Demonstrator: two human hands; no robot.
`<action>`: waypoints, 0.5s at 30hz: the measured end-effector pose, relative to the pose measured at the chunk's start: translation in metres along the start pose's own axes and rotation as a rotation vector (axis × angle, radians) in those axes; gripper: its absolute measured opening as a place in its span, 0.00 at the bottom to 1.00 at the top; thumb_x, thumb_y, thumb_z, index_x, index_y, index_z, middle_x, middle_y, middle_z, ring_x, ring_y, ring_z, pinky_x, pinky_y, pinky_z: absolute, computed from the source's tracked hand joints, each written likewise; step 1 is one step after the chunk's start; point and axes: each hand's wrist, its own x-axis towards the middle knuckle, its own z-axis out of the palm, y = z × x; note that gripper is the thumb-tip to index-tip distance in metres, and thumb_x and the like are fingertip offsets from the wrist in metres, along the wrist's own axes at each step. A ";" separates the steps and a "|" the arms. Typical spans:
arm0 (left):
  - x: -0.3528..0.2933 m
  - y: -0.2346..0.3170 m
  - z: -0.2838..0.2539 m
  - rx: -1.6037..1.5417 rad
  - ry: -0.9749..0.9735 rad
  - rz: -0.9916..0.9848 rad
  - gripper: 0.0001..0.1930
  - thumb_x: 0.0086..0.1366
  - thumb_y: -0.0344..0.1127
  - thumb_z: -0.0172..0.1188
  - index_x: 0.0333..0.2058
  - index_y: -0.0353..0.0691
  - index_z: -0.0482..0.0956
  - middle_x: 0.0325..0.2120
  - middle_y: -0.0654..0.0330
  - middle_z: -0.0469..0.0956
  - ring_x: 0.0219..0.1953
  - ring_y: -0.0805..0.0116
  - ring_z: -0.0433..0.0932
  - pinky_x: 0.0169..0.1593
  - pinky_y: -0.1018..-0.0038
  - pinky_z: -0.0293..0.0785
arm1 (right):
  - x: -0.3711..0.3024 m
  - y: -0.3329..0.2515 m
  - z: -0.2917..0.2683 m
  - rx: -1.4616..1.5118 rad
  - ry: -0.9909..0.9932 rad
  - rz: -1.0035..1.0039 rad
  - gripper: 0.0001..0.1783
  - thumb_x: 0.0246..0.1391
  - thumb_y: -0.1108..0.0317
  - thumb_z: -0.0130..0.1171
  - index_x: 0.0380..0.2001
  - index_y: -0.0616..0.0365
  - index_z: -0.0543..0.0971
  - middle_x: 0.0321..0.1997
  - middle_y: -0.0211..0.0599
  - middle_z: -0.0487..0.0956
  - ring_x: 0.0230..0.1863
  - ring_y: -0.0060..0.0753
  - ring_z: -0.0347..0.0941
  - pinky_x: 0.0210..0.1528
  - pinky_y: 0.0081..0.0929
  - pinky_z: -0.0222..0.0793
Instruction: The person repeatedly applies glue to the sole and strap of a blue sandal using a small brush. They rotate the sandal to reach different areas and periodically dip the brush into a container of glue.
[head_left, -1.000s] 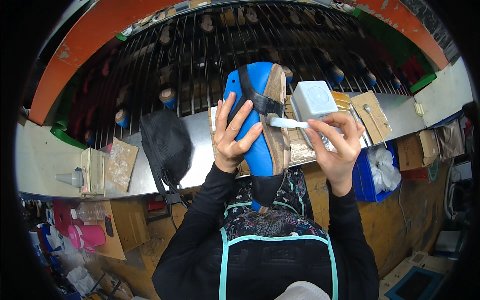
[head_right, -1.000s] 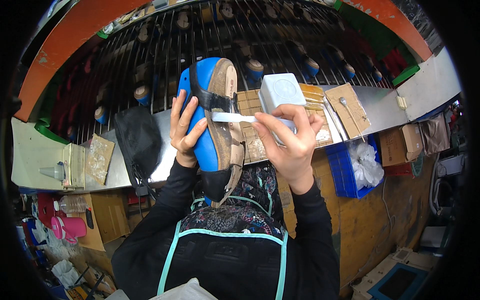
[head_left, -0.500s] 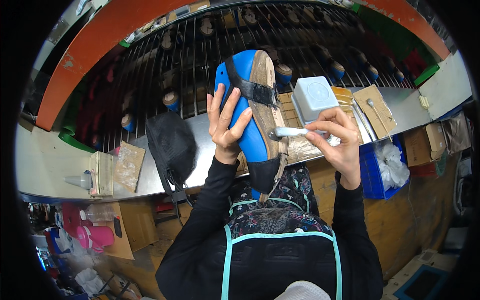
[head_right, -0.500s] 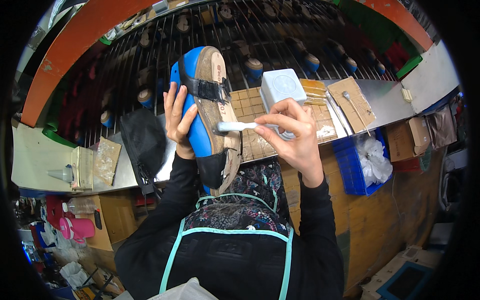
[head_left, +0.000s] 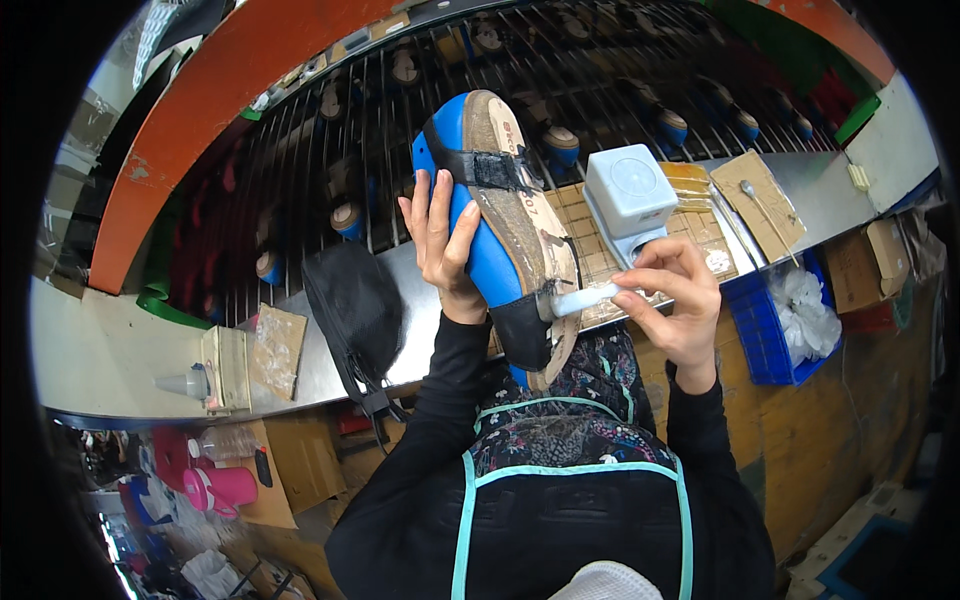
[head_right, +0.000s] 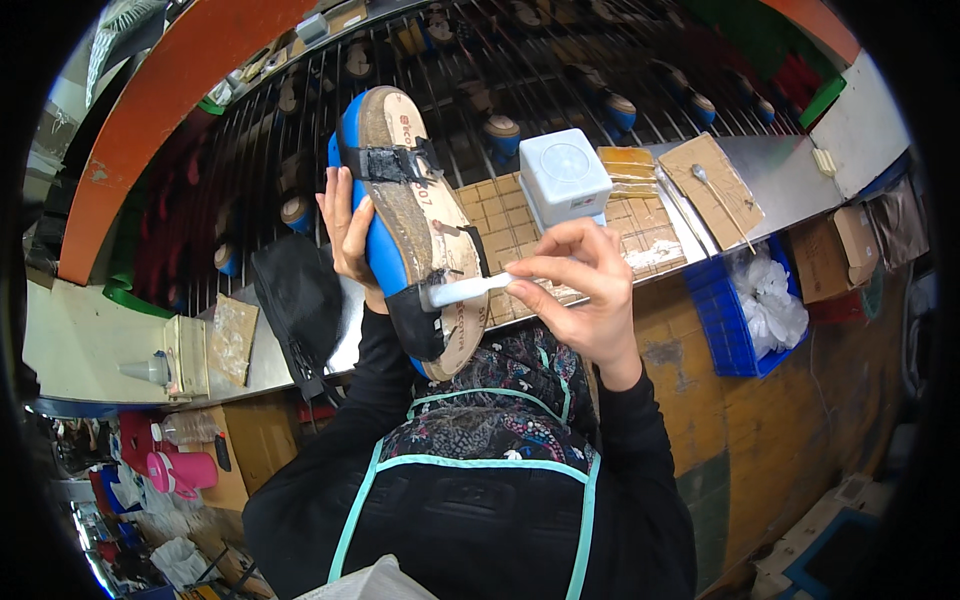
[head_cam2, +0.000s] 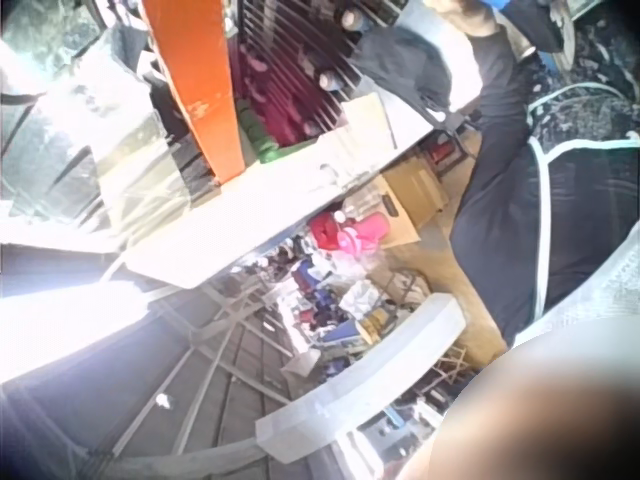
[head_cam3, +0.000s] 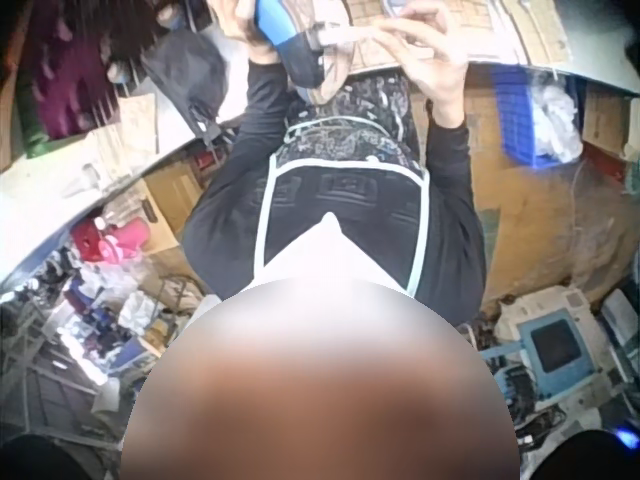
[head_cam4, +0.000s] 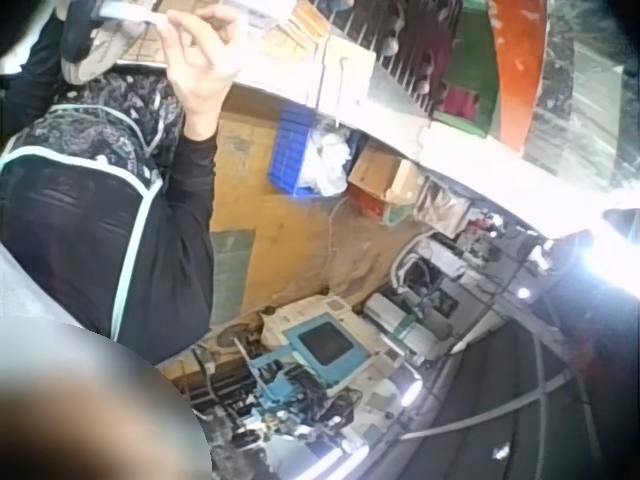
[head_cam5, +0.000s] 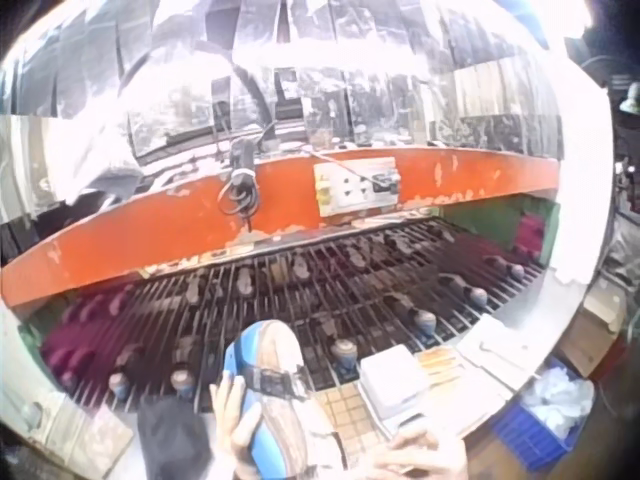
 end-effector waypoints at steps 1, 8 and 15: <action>0.000 0.000 0.002 0.005 0.006 0.000 0.17 0.60 0.38 0.62 0.49 0.56 0.73 0.56 0.52 0.73 0.61 0.44 0.67 0.67 0.43 0.49 | 0.003 0.002 0.000 -0.006 0.031 0.067 0.10 0.43 0.70 0.71 0.32 0.58 0.85 0.32 0.30 0.73 0.31 0.22 0.70 0.32 0.18 0.65; -0.007 -0.001 0.009 0.078 0.050 -0.032 0.18 0.63 0.39 0.59 0.51 0.54 0.71 0.58 0.49 0.70 0.62 0.42 0.66 0.66 0.42 0.48 | 0.006 0.016 0.020 0.278 0.073 0.496 0.08 0.50 0.71 0.67 0.34 0.63 0.84 0.34 0.31 0.73 0.36 0.23 0.70 0.37 0.19 0.67; -0.019 -0.014 0.005 0.217 0.072 -0.053 0.16 0.65 0.43 0.56 0.51 0.55 0.73 0.57 0.50 0.72 0.62 0.44 0.66 0.69 0.45 0.39 | -0.036 -0.009 0.022 0.277 0.026 0.480 0.08 0.49 0.74 0.67 0.35 0.63 0.85 0.35 0.33 0.73 0.38 0.23 0.70 0.41 0.19 0.66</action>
